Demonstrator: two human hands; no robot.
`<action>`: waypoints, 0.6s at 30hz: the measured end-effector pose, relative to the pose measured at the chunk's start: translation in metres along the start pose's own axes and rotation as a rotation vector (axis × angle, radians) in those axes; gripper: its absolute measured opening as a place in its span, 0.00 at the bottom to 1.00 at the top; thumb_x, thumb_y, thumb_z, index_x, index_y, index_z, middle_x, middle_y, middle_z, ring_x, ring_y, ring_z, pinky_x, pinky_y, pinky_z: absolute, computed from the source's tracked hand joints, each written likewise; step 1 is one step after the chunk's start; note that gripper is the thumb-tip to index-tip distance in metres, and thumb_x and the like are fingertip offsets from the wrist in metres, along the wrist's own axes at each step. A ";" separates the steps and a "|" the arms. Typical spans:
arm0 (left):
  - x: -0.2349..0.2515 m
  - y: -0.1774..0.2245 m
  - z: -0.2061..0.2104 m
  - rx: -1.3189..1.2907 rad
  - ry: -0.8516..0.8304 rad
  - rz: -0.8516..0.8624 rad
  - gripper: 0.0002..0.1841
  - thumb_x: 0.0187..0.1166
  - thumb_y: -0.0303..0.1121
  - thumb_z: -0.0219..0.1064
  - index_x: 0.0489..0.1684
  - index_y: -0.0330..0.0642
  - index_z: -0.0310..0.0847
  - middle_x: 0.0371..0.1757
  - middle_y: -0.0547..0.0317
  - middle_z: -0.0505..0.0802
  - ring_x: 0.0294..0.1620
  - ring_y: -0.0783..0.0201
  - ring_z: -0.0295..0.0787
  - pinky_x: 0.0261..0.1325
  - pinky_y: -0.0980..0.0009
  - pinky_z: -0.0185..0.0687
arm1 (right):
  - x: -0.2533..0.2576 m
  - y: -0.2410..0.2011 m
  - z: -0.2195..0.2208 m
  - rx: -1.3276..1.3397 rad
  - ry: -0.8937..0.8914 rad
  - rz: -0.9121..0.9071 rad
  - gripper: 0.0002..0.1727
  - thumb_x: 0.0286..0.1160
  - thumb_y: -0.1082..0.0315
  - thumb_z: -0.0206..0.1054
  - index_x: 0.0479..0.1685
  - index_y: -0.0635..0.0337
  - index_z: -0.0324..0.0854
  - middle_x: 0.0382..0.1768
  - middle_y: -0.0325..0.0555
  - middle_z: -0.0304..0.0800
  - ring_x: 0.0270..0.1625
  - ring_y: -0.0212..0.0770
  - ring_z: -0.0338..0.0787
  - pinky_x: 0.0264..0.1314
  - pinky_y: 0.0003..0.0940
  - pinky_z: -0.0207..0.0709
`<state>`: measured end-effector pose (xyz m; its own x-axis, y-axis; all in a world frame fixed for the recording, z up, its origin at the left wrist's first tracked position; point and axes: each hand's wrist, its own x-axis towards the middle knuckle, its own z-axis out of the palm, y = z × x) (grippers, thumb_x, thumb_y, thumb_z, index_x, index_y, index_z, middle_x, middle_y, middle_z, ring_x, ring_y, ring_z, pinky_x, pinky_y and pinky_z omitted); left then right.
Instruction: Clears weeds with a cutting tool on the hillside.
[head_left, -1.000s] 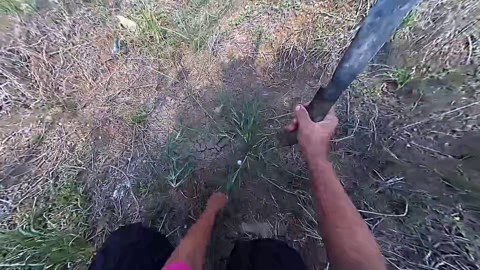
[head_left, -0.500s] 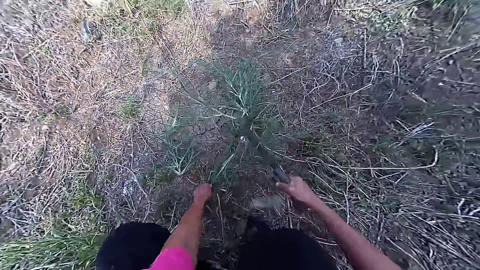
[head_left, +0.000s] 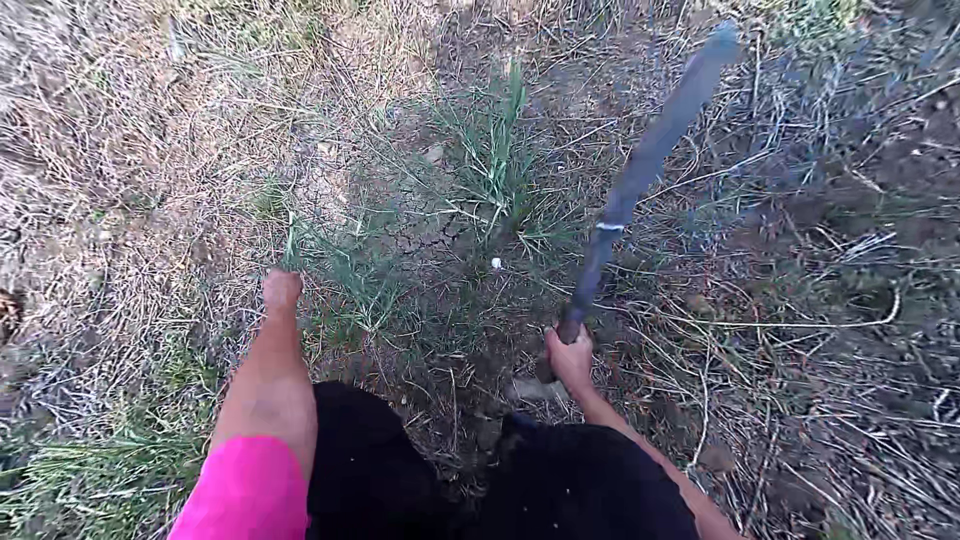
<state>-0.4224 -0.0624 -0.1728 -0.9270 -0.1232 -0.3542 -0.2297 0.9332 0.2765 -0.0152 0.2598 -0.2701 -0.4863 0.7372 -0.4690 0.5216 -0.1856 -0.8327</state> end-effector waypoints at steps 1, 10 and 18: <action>-0.001 -0.015 0.009 -0.056 -0.059 -0.061 0.34 0.85 0.42 0.63 0.85 0.28 0.59 0.72 0.23 0.81 0.68 0.31 0.83 0.67 0.35 0.78 | -0.009 0.035 0.004 -0.205 -0.196 0.201 0.25 0.81 0.68 0.66 0.72 0.75 0.69 0.32 0.51 0.84 0.25 0.40 0.85 0.36 0.39 0.86; 0.015 -0.040 0.012 -0.336 0.019 -0.094 0.26 0.84 0.37 0.67 0.75 0.28 0.74 0.74 0.25 0.80 0.77 0.32 0.75 0.76 0.35 0.68 | -0.022 -0.004 -0.086 -0.155 -0.334 0.388 0.09 0.83 0.72 0.65 0.54 0.67 0.75 0.18 0.35 0.75 0.14 0.29 0.77 0.21 0.26 0.79; 0.007 -0.036 0.023 -0.421 0.042 -0.019 0.22 0.83 0.33 0.65 0.74 0.32 0.78 0.72 0.32 0.84 0.74 0.39 0.80 0.75 0.40 0.72 | 0.018 -0.011 -0.002 0.559 0.268 0.186 0.07 0.88 0.72 0.59 0.54 0.65 0.68 0.19 0.37 0.75 0.14 0.33 0.82 0.24 0.32 0.88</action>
<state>-0.4140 -0.0889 -0.2063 -0.9305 -0.1611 -0.3289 -0.3403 0.7123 0.6139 -0.0286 0.2761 -0.2684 -0.1937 0.7833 -0.5907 0.1017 -0.5828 -0.8062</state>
